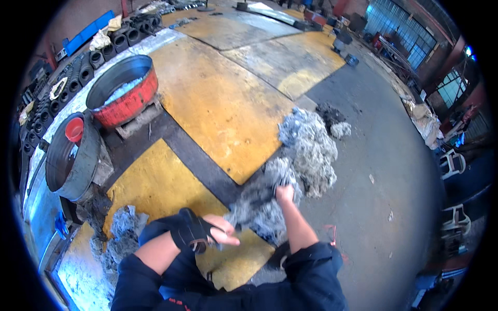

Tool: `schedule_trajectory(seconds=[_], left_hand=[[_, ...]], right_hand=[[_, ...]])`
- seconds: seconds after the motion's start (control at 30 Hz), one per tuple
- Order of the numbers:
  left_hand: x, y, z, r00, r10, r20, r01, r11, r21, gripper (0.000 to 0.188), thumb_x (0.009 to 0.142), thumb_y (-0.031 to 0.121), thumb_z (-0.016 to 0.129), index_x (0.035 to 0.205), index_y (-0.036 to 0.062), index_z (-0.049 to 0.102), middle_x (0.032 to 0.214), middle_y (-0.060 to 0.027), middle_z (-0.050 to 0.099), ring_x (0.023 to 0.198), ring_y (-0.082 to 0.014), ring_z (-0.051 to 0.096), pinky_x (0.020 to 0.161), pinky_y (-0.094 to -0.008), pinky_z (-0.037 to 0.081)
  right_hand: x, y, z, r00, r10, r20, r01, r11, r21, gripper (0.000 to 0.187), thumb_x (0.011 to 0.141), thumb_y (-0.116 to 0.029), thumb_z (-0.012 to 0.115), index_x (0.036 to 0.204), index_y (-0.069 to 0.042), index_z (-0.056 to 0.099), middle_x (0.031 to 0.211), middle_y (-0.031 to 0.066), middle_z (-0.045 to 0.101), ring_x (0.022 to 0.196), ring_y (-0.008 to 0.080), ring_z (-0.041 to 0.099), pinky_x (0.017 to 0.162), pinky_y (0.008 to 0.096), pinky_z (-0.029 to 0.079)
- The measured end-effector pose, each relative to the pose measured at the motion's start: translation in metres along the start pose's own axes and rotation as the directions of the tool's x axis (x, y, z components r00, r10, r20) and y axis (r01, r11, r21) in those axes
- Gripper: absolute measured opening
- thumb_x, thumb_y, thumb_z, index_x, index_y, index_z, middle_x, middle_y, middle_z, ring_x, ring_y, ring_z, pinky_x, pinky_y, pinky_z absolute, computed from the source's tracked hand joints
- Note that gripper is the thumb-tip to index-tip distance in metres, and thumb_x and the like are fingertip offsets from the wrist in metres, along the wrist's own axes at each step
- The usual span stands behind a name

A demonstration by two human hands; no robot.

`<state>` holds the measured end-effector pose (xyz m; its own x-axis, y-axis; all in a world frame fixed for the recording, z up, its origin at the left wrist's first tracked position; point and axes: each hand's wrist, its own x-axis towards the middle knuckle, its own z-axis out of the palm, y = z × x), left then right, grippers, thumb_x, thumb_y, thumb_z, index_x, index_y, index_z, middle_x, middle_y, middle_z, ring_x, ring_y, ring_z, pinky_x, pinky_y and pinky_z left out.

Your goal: The person cuts into a clump of gray fibrous material with a pair of scissors, pulling off small sections and setting them aside on the floor.

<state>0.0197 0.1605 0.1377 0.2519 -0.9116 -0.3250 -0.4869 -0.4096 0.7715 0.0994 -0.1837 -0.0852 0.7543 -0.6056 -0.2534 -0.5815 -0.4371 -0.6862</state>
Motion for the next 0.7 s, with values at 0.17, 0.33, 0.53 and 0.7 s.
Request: schedule_trajectory(seconds=[0.17, 0.33, 0.53, 0.7], left_hand=[[-0.011, -0.016, 0.004, 0.979, -0.201, -0.026, 0.202, 0.974, 0.1, 0.054, 0.079, 0.051, 0.052, 0.067, -0.0016, 0.056, 0.055, -0.0168, 0.047, 0.053, -0.0271, 0.05, 0.052, -0.0369, 0.04], [0.005, -0.013, 0.01, 0.955, -0.175, -0.241, 0.236, 0.938, 0.254, 0.053, 0.076, 0.053, 0.049, 0.068, 0.0019, 0.064, 0.069, -0.0169, 0.062, 0.071, -0.0324, 0.061, 0.065, -0.0393, 0.046], [0.008, -0.009, 0.003, 0.909, -0.314, -0.276, 0.393, 0.867, 0.308, 0.05, 0.079, 0.052, 0.049, 0.066, 0.0057, 0.064, 0.061, -0.0097, 0.062, 0.069, -0.027, 0.062, 0.066, -0.036, 0.047], [0.009, -0.006, 0.013, 0.879, -0.455, -0.143, 0.477, 0.84, 0.258, 0.052, 0.079, 0.054, 0.049, 0.072, 0.0052, 0.066, 0.079, -0.0113, 0.065, 0.084, -0.0273, 0.061, 0.074, -0.0363, 0.046]], right_hand=[[-0.012, -0.116, -0.058, 0.987, -0.154, 0.055, 0.114, 0.889, 0.443, 0.02, 0.064, -0.01, 0.069, 0.068, 0.004, 0.056, 0.06, 0.0087, 0.057, 0.051, 0.0166, 0.053, 0.045, 0.0336, 0.042], [-0.064, -0.205, -0.146, 0.973, -0.231, 0.03, 0.141, 0.688, 0.712, 0.019, 0.062, -0.002, 0.068, 0.077, 0.001, 0.057, 0.064, 0.0086, 0.057, 0.047, 0.0177, 0.053, 0.04, 0.0299, 0.044], [-0.068, -0.296, -0.211, 0.975, -0.215, -0.048, 0.169, 0.588, 0.791, 0.024, 0.058, 0.004, 0.074, 0.074, 0.003, 0.057, 0.071, 0.0102, 0.057, 0.055, 0.0181, 0.054, 0.045, 0.0276, 0.045], [-0.021, -0.241, -0.251, 0.975, -0.174, -0.139, 0.209, 0.499, 0.841, 0.018, 0.062, 0.009, 0.069, 0.07, 0.007, 0.053, 0.072, 0.0141, 0.056, 0.056, 0.0227, 0.056, 0.046, 0.028, 0.053]])
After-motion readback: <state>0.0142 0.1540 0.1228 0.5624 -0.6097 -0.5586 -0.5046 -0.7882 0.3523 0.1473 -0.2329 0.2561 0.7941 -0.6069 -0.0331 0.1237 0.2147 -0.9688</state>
